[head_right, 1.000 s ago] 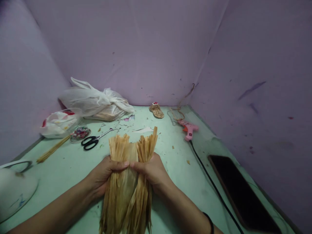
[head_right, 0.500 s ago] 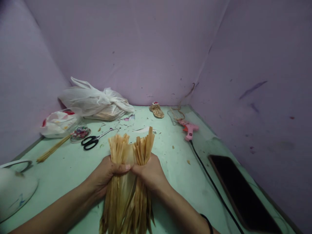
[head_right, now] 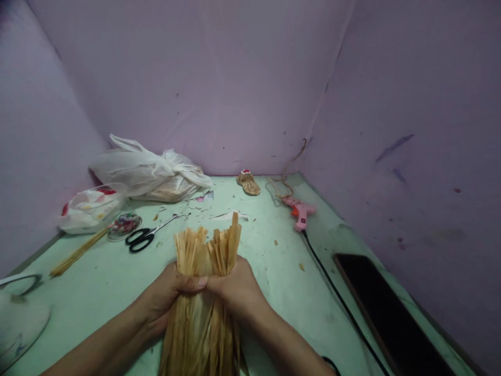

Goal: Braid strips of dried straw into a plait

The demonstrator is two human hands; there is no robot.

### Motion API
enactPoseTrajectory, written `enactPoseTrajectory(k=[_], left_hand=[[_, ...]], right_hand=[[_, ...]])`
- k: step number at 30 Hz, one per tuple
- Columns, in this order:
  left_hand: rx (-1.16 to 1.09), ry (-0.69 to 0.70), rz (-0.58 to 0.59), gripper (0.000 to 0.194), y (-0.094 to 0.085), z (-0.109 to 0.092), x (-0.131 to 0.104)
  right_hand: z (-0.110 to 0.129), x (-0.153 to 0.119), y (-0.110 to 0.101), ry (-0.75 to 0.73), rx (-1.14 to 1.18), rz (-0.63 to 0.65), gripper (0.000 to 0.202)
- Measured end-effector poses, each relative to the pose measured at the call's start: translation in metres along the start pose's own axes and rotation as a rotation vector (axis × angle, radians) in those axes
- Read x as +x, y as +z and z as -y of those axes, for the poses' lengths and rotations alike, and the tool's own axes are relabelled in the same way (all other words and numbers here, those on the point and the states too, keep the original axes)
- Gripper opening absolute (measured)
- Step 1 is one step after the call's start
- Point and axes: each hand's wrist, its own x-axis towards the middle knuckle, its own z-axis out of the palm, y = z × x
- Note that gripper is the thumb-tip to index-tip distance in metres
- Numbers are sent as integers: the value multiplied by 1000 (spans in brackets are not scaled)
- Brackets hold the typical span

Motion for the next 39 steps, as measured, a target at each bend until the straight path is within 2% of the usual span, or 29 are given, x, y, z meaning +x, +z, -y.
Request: enactPoseTrajectory(k=[3, 6, 8, 10, 12, 13, 15, 17, 20, 22, 24, 27, 31, 36, 39], left_hand=[[-36, -23, 78, 36, -1, -2, -1], [-60, -71, 143, 29, -2, -10, -2], [-33, -102, 120, 20, -5, -21, -2], [15, -105, 43, 9, -11, -35, -1], [49, -79, -29, 10, -19, -47, 1], [58, -78, -45, 12, -23, -53, 2], [64, -96, -46, 9, -29, -60, 3], [63, -132, -23, 8, -32, -61, 3], [63, -134, 2, 18, -30, -52, 2], [50, -95, 10, 23, -25, -43, 1], [20, -53, 53, 26, -18, -34, -1], [-28, -32, 180, 29, -8, -24, -3], [-27, -11, 252, 31, -4, -15, 1], [70, 88, 188, 35, -12, -5, 11], [130, 133, 179, 36, -15, -1, 14]], right_hand=[[1, -1, 1, 21, 64, 1, 24], [4, 2, -5, 165, 252, 4, 15], [8, 7, -15, 289, 386, -34, 10], [15, 11, -31, 348, 501, -12, 12], [26, 14, -48, 299, 633, 113, 19], [31, 14, -56, 272, 671, 215, 21], [42, 12, -67, 213, 710, 395, 18], [48, 8, -72, 178, 701, 497, 16], [44, 7, -65, 182, 697, 500, 18], [33, 7, -54, 220, 701, 397, 24], [19, 9, -40, 272, 676, 232, 23], [-1, 11, -23, 336, 556, 165, 22], [-13, 15, -12, 179, 493, 170, 25], [-14, 16, -8, 85, 405, 285, 26], [-11, 13, -5, 64, 389, 300, 30]])
